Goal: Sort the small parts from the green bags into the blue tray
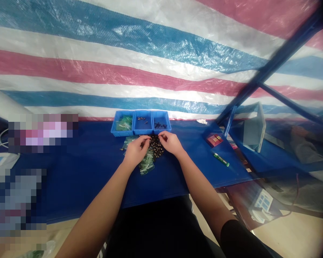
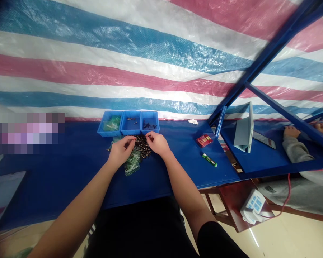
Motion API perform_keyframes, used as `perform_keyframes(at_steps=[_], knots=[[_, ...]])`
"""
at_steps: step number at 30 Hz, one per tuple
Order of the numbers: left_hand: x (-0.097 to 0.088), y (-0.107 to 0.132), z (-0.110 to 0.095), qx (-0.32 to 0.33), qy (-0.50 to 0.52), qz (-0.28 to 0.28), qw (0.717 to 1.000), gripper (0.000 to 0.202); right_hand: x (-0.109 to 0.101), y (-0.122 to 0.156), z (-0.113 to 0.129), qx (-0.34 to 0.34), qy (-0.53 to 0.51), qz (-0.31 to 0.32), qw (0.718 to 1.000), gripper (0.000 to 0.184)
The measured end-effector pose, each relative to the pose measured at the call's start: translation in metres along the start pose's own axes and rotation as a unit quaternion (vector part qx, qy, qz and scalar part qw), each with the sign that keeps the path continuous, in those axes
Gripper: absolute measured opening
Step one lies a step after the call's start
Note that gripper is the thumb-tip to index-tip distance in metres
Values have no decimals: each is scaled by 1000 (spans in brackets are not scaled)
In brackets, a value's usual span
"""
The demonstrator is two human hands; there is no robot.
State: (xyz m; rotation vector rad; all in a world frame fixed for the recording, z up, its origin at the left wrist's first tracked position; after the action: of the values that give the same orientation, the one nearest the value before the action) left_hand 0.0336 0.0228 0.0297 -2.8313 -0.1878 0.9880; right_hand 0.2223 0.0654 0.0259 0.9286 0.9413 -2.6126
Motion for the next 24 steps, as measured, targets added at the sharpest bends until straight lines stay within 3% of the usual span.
perform_keyframes(at_steps=[6, 24], knots=[[2, -1, 1, 10, 6, -5, 1000, 31, 6, 0, 18, -3, -142, -43, 989, 20], [-1, 0, 1, -2, 0, -7, 1000, 33, 14, 2, 23, -1, -184, -53, 981, 27]])
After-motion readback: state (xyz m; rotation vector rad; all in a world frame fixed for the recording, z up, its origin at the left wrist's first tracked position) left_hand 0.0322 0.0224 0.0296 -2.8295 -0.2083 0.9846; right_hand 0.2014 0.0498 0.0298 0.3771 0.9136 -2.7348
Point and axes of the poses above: each hand's wrist, its own y-axis away from the middle knuckle, its own x-axis out of the palm, z = x × y, the point moved 4 cm from there along -y, towards the middle knuckle, and after that the axes turned 15 degrees about -x, right-handed, at the moved point
